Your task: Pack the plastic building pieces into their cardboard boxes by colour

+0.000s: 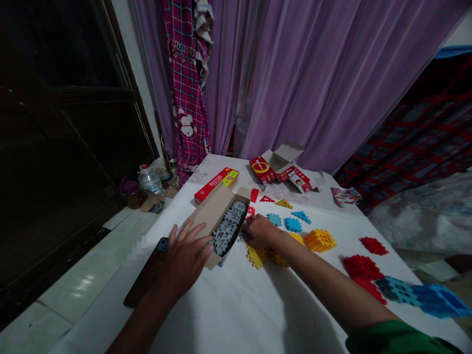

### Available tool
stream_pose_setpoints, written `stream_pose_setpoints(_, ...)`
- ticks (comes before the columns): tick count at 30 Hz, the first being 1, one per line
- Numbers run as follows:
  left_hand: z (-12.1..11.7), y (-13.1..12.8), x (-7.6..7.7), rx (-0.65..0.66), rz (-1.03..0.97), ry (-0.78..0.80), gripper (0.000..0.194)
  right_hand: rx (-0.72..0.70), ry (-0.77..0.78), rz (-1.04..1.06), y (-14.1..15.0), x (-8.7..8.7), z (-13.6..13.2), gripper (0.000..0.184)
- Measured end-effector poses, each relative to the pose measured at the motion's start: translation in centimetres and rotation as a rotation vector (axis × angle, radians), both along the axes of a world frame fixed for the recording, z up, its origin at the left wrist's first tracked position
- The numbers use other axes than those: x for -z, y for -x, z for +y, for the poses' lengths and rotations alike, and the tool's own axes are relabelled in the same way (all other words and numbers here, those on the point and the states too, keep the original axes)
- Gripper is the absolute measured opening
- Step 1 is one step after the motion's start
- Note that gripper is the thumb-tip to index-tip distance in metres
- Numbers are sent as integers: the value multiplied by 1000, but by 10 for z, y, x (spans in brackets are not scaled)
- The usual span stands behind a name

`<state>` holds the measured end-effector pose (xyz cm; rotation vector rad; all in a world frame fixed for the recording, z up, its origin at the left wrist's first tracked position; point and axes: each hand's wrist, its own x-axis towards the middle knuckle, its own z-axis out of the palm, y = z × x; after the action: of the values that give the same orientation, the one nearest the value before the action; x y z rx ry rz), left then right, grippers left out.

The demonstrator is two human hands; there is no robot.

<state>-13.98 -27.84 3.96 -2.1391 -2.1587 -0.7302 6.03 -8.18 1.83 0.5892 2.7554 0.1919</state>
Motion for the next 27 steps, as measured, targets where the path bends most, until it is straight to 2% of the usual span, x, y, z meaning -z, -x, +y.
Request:
stream_pose_setpoints(6, -3, 0, -1, -3, 20, -4, 33, -17, -17, 17, 0, 1, 1, 32)
stream_pose_setpoints(9, -5, 2, -2, -15, 23, 4, 34, -11, -18, 37, -6, -5, 1, 28)
stream_pose_setpoints(12, -7, 4, -3, -20, 24, 7, 35, 19, -21, 41, -18, -19, 1, 26)
stream_pose_setpoints(18, -7, 6, 0, -22, 30, -29, 35, 122, -23, 117, -36, -66, 2, 24)
stream_pose_setpoints(22, -5, 4, 0, -14, 28, -27, 34, 76, -26, 194, -13, -83, 6, 24)
stream_pose_setpoints(27, -9, 11, 2, -23, 42, -55, 33, -111, -53, 122, 29, -73, 11, 25)
